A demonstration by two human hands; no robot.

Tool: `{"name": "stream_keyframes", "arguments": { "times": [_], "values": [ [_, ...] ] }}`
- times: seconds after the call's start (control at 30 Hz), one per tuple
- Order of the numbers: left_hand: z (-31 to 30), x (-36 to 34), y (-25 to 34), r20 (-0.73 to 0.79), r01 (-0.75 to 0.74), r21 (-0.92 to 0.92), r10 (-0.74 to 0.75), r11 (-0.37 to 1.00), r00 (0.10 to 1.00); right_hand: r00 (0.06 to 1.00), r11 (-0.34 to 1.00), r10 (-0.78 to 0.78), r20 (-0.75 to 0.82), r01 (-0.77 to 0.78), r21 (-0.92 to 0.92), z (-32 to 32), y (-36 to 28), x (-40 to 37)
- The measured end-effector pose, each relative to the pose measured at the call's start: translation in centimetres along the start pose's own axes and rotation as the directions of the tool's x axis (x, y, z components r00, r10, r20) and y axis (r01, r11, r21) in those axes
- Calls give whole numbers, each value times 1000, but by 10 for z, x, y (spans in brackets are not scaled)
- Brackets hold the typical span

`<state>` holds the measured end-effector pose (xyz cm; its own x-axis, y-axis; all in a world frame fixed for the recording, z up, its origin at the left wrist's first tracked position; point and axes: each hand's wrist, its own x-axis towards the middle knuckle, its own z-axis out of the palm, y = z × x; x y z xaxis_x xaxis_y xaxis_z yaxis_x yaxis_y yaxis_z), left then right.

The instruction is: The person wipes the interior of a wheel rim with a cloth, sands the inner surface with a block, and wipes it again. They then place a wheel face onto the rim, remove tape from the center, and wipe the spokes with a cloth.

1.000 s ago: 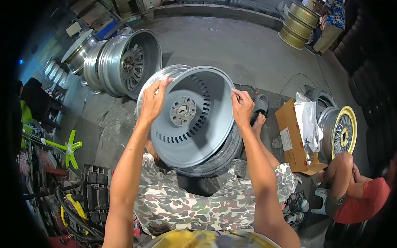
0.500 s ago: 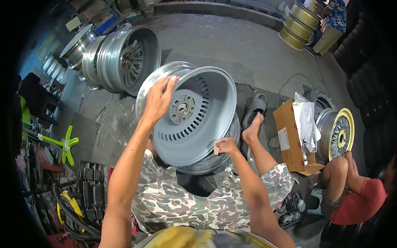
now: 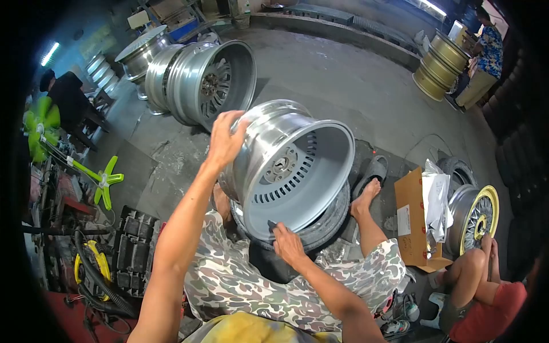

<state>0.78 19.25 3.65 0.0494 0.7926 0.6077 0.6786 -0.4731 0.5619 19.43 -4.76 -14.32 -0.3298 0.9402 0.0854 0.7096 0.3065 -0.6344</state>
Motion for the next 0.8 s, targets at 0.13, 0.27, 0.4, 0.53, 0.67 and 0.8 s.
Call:
{"name": "stream_keyframes", "arguments": {
  "times": [0.13, 0.27, 0.4, 0.53, 0.67, 0.8],
  "values": [
    [-3, -25, -121, 412, 449, 197, -489, 872, 769, 998, 996, 17, 61, -12, -88, 2, 9, -2],
    [-19, -70, -122, 613, 636, 282, -645, 718, 457, 989, 983, 67, 131, -43, -178, 1, 16, 9],
    [-20, -102, -86, 480, 576, 106, -549, 810, 684, 983, 981, 95, 158, -66, -181, 7, 20, 13],
    [-21, -93, -85, 444, 562, 151, -564, 813, 696, 990, 984, 46, 135, -22, -177, 7, 16, 13],
    [-15, -44, -42, 343, 292, 432, -455, 853, 822, 986, 991, 130, 106, -124, -56, -15, -21, 24],
    [1, 22, 23, 235, 108, 285, -178, 953, 956, 991, 975, 97, -96, -75, 210, -43, -74, 51]
  ]
}}
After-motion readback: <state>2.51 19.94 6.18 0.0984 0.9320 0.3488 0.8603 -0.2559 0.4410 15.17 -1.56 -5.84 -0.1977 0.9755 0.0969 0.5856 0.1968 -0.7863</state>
